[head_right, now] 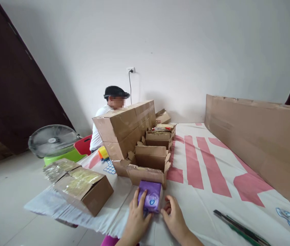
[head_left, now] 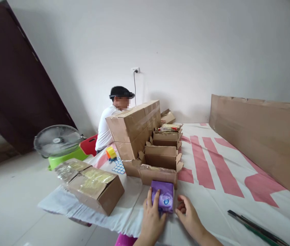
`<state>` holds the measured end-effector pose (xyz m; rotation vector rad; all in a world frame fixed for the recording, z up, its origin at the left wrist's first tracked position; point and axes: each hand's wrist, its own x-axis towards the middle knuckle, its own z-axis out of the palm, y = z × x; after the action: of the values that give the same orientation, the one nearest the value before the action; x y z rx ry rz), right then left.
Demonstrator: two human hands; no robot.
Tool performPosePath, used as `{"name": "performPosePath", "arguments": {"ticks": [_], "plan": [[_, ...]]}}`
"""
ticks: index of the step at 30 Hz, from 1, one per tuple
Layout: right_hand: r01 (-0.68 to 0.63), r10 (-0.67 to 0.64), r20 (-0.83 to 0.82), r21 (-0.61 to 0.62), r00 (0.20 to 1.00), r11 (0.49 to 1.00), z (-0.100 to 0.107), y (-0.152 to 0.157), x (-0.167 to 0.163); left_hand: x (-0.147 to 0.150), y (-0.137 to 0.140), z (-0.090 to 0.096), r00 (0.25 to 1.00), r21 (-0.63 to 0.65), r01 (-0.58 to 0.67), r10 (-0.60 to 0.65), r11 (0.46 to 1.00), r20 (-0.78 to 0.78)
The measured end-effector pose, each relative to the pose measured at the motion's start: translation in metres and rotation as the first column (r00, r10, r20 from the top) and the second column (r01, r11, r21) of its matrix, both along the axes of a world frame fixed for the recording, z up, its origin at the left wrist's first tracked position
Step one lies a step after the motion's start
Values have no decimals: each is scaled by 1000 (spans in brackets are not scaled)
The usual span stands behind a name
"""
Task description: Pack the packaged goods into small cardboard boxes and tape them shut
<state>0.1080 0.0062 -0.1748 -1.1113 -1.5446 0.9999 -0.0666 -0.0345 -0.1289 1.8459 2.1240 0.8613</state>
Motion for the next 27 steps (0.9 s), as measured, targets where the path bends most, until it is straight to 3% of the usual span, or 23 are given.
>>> {"name": "performPosePath", "arguments": {"ticks": [7,14,21,27], "plan": [[-45,31,145,96,989,994,12,-9,-2,4,25,19,987,-151,-66,42,986,-156],[-98,68,191,154,979,983,15,-11,1,9,70,43,985,-193,-58,24,979,-173],[-137,97,236,157,967,978,16,-11,0,10,74,26,994,-153,-49,32,987,-108],[-145,83,277,212,957,966,13,-11,-1,7,60,1,999,25,-21,22,999,-40]]}}
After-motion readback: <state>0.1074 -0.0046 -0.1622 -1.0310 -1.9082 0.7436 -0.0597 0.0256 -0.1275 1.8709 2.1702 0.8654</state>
